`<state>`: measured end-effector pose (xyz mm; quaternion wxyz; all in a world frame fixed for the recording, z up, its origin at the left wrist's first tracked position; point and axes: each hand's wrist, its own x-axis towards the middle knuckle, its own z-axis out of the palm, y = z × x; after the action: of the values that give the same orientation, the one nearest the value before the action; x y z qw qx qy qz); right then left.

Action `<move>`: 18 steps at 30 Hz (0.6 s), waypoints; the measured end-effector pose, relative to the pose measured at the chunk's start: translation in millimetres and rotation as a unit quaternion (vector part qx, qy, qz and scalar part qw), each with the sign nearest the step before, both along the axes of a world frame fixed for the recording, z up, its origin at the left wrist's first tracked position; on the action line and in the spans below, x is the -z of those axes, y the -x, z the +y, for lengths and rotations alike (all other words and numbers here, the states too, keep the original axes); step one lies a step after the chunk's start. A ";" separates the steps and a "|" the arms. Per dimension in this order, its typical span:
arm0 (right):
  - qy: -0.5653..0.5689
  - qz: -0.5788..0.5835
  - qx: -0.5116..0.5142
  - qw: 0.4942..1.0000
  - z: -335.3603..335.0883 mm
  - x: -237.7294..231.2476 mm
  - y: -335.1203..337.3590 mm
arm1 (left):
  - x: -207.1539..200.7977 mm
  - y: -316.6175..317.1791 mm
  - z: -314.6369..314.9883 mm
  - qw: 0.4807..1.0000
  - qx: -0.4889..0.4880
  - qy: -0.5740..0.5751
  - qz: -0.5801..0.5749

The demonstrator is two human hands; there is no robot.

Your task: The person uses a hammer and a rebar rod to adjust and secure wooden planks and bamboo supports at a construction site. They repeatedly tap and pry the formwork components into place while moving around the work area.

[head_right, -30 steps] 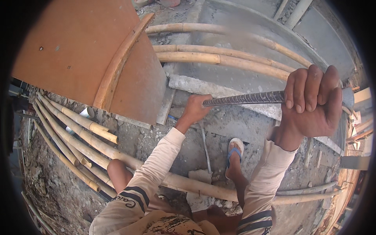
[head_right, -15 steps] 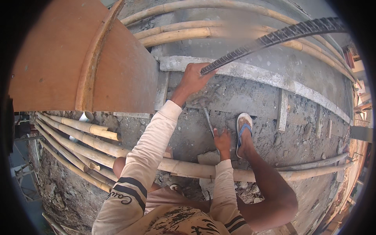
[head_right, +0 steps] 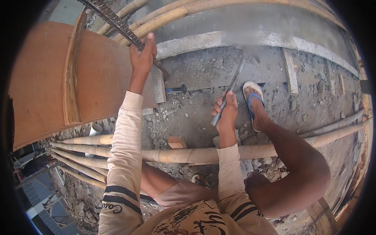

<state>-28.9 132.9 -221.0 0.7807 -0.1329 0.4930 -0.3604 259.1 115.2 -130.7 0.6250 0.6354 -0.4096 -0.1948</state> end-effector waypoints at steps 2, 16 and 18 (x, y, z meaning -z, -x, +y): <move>0.000 -0.039 0.116 0.992 -6.6 -13.4 -17.6 | -0.5 -2.7 3.2 1.000 -0.001 -0.004 0.001; -0.045 0.003 -0.113 0.993 37.0 17.0 -37.7 | -1.0 -8.3 9.5 1.000 -0.019 -0.011 -0.006; -0.020 -0.050 0.039 0.998 2.4 6.0 -25.5 | 0.4 -6.6 8.2 0.999 -0.030 -0.024 -0.015</move>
<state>-3.4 135.3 -227.1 0.7919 -0.0798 0.4653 -0.3874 265.8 123.3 -131.1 0.6089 0.6651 -0.3949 -0.1760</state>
